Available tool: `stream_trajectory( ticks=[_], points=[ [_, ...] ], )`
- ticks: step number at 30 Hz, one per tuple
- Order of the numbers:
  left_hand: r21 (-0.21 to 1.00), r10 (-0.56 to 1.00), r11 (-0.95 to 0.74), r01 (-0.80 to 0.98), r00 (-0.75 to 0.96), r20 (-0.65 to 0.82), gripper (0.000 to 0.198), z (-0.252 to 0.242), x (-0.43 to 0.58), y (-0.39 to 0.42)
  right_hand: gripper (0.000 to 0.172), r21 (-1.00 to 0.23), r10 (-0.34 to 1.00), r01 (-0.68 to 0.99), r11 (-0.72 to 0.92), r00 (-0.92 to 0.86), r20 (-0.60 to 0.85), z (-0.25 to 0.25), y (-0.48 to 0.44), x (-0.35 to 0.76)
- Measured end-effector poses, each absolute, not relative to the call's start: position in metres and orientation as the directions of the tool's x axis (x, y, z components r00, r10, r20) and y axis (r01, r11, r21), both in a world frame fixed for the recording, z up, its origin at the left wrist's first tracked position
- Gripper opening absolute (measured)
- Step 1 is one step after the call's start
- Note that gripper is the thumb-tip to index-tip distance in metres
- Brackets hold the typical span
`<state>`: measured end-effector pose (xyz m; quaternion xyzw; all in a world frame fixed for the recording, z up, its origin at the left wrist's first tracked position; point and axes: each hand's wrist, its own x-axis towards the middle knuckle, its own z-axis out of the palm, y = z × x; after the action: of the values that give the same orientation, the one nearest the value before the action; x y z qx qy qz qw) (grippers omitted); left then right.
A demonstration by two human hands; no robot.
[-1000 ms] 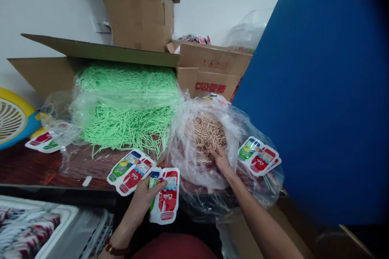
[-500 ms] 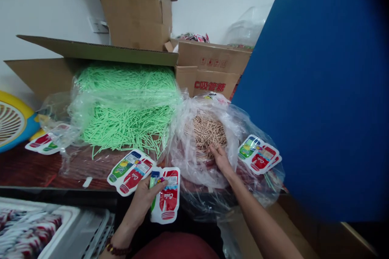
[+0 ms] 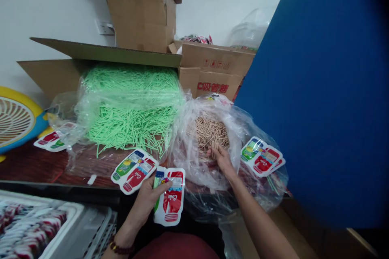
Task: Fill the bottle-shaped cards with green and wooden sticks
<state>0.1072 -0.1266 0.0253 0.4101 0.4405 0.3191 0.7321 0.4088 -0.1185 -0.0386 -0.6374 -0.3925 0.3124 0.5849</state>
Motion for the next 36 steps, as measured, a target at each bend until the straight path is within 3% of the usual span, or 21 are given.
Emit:
stream_trajectory(
  ticks=[6,16,23,36],
  points=[
    [0.891,0.83,0.439,-0.112,0.431,-0.355,0.025,0.022,0.105,-0.127,0.041,-0.998,0.877,-0.055,0.016,0.48,-0.013,-0.031,-0.114,0.406],
    [0.896,0.781,0.441,-0.053,0.514,-0.355,0.022,0.018,0.108,-0.128,0.033,-0.983,0.837,-0.127,0.132,0.546,0.042,-0.025,-0.127,0.392],
    [0.905,0.733,0.423,-0.047,0.605,-0.311,0.019,0.031,0.125,-0.129,0.019,-0.781,0.842,-0.505,0.367,0.537,0.049,0.038,-0.142,0.345],
    [0.886,0.707,0.439,-0.151,0.666,-0.237,0.019,0.032,0.122,-0.131,0.017,-0.747,0.909,-0.613,0.258,0.416,-0.027,0.07,-0.158,0.26]
  ],
)
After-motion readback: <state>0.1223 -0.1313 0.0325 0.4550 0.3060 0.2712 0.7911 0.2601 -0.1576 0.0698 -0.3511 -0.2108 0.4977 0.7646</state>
